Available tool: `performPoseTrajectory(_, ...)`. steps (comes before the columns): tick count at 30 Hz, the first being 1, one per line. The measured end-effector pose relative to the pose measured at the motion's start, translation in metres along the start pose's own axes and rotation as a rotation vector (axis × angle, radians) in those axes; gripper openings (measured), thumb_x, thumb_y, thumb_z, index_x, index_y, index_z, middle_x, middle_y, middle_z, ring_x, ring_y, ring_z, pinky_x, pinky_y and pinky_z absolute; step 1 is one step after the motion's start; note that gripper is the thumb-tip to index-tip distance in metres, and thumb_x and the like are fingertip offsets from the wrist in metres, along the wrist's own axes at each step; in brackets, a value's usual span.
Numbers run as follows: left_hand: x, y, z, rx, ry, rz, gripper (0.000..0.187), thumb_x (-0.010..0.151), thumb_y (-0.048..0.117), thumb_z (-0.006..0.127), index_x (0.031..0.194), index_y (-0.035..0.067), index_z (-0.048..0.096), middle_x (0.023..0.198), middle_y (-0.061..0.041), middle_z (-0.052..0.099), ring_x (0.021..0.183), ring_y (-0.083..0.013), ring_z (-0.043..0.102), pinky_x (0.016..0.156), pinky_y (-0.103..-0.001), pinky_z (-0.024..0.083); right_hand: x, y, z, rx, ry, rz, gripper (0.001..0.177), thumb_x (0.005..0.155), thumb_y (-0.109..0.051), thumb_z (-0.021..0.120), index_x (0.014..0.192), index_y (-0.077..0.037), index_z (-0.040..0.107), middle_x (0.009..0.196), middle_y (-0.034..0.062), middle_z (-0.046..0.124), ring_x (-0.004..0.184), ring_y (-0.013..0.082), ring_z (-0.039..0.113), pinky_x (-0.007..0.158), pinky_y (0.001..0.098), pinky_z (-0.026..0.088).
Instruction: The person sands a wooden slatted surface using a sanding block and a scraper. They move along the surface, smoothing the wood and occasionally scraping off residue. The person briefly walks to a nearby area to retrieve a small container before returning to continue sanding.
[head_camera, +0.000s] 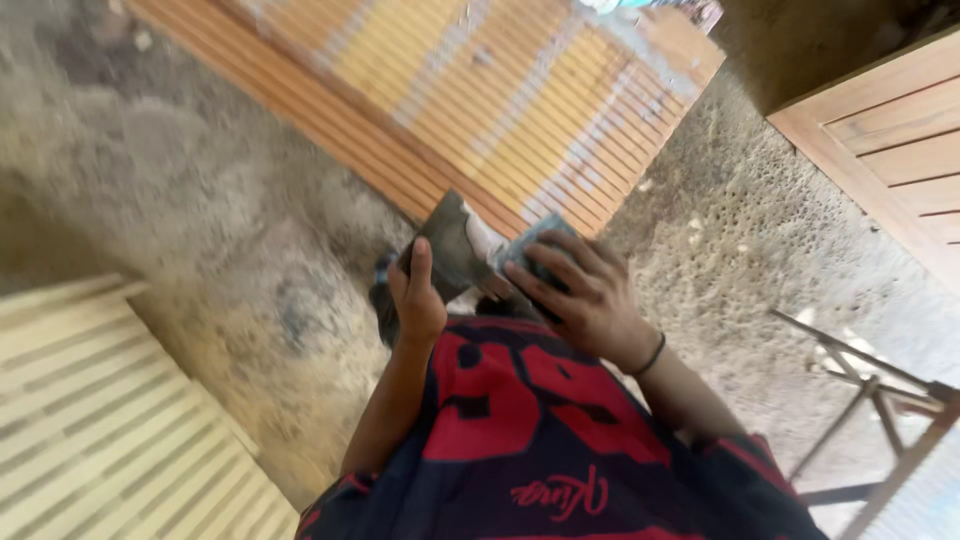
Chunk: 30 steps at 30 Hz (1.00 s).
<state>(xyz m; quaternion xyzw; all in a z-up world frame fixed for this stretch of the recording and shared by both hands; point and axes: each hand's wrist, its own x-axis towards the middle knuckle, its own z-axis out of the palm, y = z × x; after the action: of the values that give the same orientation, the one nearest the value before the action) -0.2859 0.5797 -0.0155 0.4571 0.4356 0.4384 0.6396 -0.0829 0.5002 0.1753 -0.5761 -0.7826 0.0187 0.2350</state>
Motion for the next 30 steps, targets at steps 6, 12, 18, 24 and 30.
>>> performPoseTrajectory(6,-0.025,0.024,0.069,-0.073,0.255,0.093,0.043,0.109,0.034,0.054,0.078,0.004,0.054,0.072,0.004,0.043,0.068,-0.0093,0.036,0.057,-0.036,0.029,-0.008,0.039,-0.005,0.018,-0.099,-0.149,0.04,0.086,-0.021,0.075,0.126,-0.017,0.072,0.125,0.0051,0.064,0.121,0.0293,0.062,0.091,0.0447,0.053)
performPoseTrajectory(12,-0.02,0.04,0.074,-0.073,0.296,0.078,0.04,0.114,0.031,0.051,0.086,0.003,0.055,0.074,0.005,0.039,0.07,-0.0082,0.033,0.061,-0.029,0.029,0.007,0.059,0.011,0.131,-0.252,-0.214,0.046,0.078,-0.024,0.078,0.123,-0.017,0.074,0.121,0.0056,0.065,0.118,0.0294,0.063,0.083,0.0447,0.052)
performPoseTrajectory(18,0.022,0.007,0.025,-0.556,0.527,0.183,0.032,0.106,0.031,0.06,0.108,0.0,0.066,0.101,-0.006,0.067,0.094,-0.0193,0.069,0.081,-0.035,0.06,0.01,0.102,0.084,0.881,-0.337,0.053,0.033,0.096,-0.01,0.063,0.128,-0.012,0.072,0.127,0.009,0.068,0.122,0.0301,0.069,0.1,0.0427,0.061)
performPoseTrajectory(24,0.02,-0.035,-0.025,-0.565,0.851,0.104,0.046,0.102,0.035,0.063,0.131,0.002,0.05,0.126,-0.013,0.056,0.118,-0.0293,0.065,0.092,-0.046,0.064,0.021,0.194,0.151,1.851,-0.272,0.679,0.034,0.098,-0.003,0.052,0.126,0.002,0.07,0.126,0.0185,0.068,0.118,0.0381,0.068,0.093,0.056,0.064)
performPoseTrajectory(30,-0.026,-0.061,0.034,-0.156,0.949,0.3,0.054,0.113,0.032,0.064,0.146,-0.007,0.048,0.131,-0.02,0.061,0.124,-0.0341,0.062,0.104,-0.044,0.057,0.092,0.305,0.208,1.646,-0.67,0.504,0.031,0.105,0.0,0.049,0.131,0.0,0.067,0.128,0.0159,0.07,0.117,0.0347,0.07,0.094,0.0514,0.063)
